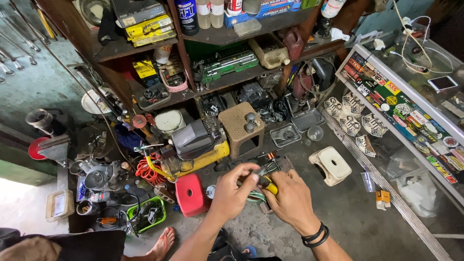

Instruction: The person uses pliers to strip and twist wires, then works on a small electrical component with copper windings, using pliers to adjust parts and insert a small metal piece.

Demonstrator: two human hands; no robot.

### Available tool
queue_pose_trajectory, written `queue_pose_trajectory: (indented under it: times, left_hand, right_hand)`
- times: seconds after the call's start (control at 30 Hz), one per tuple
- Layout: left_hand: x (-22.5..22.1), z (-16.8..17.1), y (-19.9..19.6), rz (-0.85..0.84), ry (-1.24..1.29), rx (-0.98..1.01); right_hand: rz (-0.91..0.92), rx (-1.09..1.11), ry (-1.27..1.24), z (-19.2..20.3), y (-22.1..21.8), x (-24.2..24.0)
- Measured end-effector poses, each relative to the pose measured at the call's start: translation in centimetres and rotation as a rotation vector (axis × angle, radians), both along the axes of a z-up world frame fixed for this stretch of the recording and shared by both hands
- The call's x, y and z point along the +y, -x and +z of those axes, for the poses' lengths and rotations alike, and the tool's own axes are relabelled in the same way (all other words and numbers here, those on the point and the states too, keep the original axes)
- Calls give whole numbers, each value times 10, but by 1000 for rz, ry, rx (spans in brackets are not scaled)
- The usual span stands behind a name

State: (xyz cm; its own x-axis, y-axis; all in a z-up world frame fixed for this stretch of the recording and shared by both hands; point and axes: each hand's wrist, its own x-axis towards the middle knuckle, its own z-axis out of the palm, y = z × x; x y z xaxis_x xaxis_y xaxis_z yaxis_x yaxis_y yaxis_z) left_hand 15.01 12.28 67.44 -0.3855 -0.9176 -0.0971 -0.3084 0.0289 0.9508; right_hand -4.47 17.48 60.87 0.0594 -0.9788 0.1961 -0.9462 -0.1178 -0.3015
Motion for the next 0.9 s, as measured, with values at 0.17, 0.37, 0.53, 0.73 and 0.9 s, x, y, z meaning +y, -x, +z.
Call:
queue_pose_trajectory:
  times: [0.17,0.37,0.53,0.73,0.9]
  left_hand:
    - [3,-35,9,-4,241,115]
    - [19,-59,19,30,316,105]
    - [26,-70,20,63,348,156]
    - [20,-84,22,71,260,158]
    - [21,-100,29,41,249,169]
  right_hand:
    - [13,-116,-90,-6,2,4]
    - [107,-325,-144,-23,10,8]
    - [38,-425,-280,-27,9,15]
    - [-12,-368,-219,-56,9,14]
    - [70,-204,60,-110,29,11]
